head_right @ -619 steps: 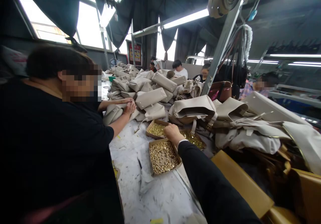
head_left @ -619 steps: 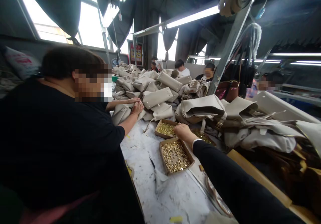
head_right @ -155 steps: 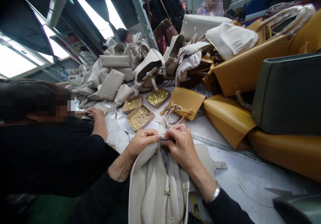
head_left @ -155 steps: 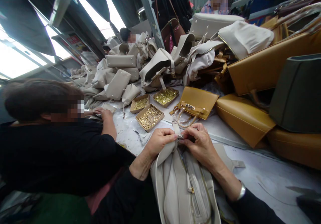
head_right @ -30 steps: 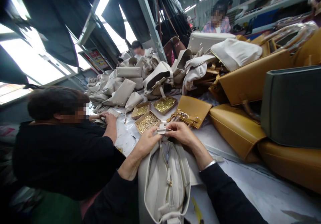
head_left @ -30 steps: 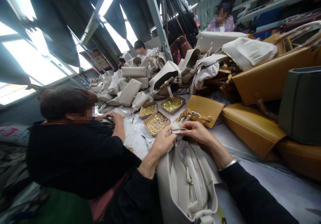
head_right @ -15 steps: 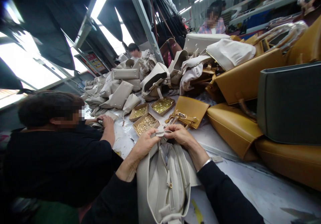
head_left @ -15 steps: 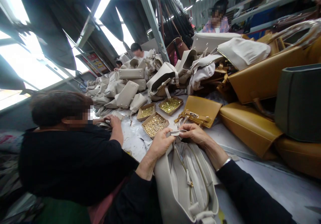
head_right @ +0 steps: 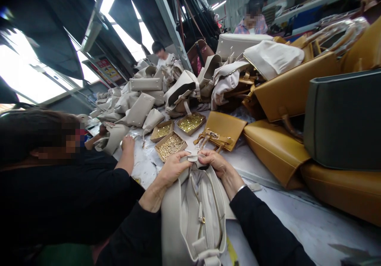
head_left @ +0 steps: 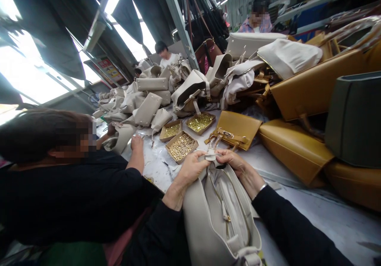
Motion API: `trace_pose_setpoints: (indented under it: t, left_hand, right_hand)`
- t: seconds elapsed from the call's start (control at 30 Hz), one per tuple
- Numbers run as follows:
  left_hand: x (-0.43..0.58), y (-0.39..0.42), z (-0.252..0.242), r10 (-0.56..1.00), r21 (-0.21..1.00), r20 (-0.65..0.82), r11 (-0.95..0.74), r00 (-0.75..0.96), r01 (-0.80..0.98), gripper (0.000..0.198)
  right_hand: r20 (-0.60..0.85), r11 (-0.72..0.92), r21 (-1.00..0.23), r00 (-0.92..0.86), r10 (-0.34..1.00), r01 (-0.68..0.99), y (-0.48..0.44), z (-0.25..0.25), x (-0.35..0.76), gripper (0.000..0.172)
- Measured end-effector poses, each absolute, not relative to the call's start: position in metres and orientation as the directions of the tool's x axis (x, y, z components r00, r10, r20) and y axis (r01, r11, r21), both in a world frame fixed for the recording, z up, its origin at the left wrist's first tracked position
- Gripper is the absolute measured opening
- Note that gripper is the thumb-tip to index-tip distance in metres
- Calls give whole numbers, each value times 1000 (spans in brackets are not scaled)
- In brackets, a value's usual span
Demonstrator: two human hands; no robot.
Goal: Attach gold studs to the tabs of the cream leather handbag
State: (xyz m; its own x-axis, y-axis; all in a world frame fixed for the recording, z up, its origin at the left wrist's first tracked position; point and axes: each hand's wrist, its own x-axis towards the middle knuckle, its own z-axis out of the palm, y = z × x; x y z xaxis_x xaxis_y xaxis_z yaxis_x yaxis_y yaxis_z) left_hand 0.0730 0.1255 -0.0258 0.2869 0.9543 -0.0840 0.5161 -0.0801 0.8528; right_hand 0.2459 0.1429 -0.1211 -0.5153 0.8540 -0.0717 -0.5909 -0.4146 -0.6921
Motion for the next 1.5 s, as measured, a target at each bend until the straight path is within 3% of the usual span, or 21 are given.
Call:
trace_pose_setpoints:
  t: [0.17, 0.37, 0.57, 0.77, 0.97, 1.13, 1.2, 1.3, 1.4, 1.5]
  left_hand:
    - [80, 125, -22, 964, 832, -88, -67, 251, 550, 24]
    - [83, 114, -22, 972, 740, 79, -205, 219, 641, 25]
    - [76, 101, -35, 984, 812, 173, -166, 40, 559, 13]
    - [85, 91, -42, 970, 853, 200, -103, -137, 511, 19]
    - [93, 81, -48, 951, 831, 279, -169, -135, 529, 22]
    - [95, 72, -71, 856, 712, 511, -372, -76, 596, 19]
    - [95, 68, -80, 750, 597, 660, -493, -40, 633, 18]
    - [92, 64, -90, 574, 409, 818, -615, 28, 674, 18]
    - [87, 62, -94, 511, 335, 857, -643, 60, 688, 22]
    - [84, 61, -94, 515, 335, 854, -648, 70, 684, 22]
  right_hand:
    - [-73, -403, -691, -497, 865, -600, 141, -121, 247, 42]
    - [-90, -366, -737, -455, 886, -568, 138, -113, 249, 39]
    - [-65, -326, -781, -449, 891, -533, 134, -99, 240, 34]
    - [-47, -296, -812, -449, 892, -504, 132, -95, 237, 46]
    - [40, -165, -870, -400, 916, -465, 133, -95, 241, 35]
    - [128, -85, -908, -465, 876, -410, 131, -96, 246, 21]
    - [153, -64, -915, -487, 860, -399, 129, -91, 249, 13]
    - [153, -27, -948, -529, 835, -317, 123, -78, 252, 14]
    - [164, 44, -974, -561, 811, -220, 120, -69, 253, 19]
    - [187, 62, -970, -554, 812, -237, 121, -72, 252, 19]
